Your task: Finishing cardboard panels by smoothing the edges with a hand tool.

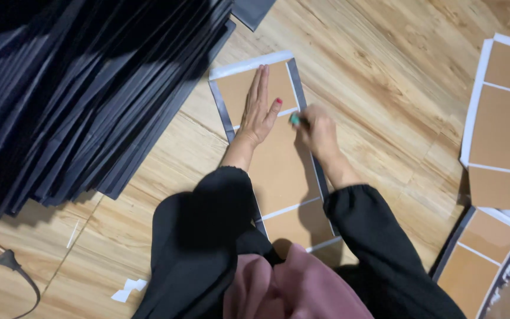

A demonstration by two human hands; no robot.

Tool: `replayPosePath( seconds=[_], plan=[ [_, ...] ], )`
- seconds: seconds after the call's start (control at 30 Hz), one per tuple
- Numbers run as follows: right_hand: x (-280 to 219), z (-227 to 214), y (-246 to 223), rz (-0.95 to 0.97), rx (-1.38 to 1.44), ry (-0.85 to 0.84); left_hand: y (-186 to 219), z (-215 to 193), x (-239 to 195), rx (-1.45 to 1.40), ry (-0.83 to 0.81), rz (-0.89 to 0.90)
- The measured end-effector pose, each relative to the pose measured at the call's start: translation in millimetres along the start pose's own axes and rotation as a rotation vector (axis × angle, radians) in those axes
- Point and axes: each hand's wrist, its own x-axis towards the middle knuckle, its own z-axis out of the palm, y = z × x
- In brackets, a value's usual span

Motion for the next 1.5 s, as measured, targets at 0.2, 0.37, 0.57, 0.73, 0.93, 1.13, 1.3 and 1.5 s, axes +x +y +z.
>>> replayPosePath(
  seconds=[0.2,0.37,0.57,0.73,0.93,1.13,1.3,1.5],
  plan=[
    [-28,3,69,0.003,0.169,0.054,67,-5,-41,0.429,-0.451,-0.073],
    [-121,-7,10,0.089,0.102,0.021,59,3,-67,0.714,-0.545,-0.056],
    [-241,-17,-6,0.311,0.248,-0.097,137,13,-73,0.928,-0.651,0.092],
    [-287,-31,60,0.533,0.710,0.296,133,63,-77,0.974,-0.880,0.728],
    [-294,-44,46,1.022,1.324,0.600,84,147,-61,1.157,-1.037,0.709],
    [-287,-52,27,0.907,1.458,0.162,148,88,13,0.956,-1.244,0.487],
    [-260,-67,18,0.797,1.296,0.371,188,55,63,0.825,-1.132,0.258],
    [-243,2,82,1.050,0.447,0.354,134,74,0,0.953,-0.845,0.134]
  ],
)
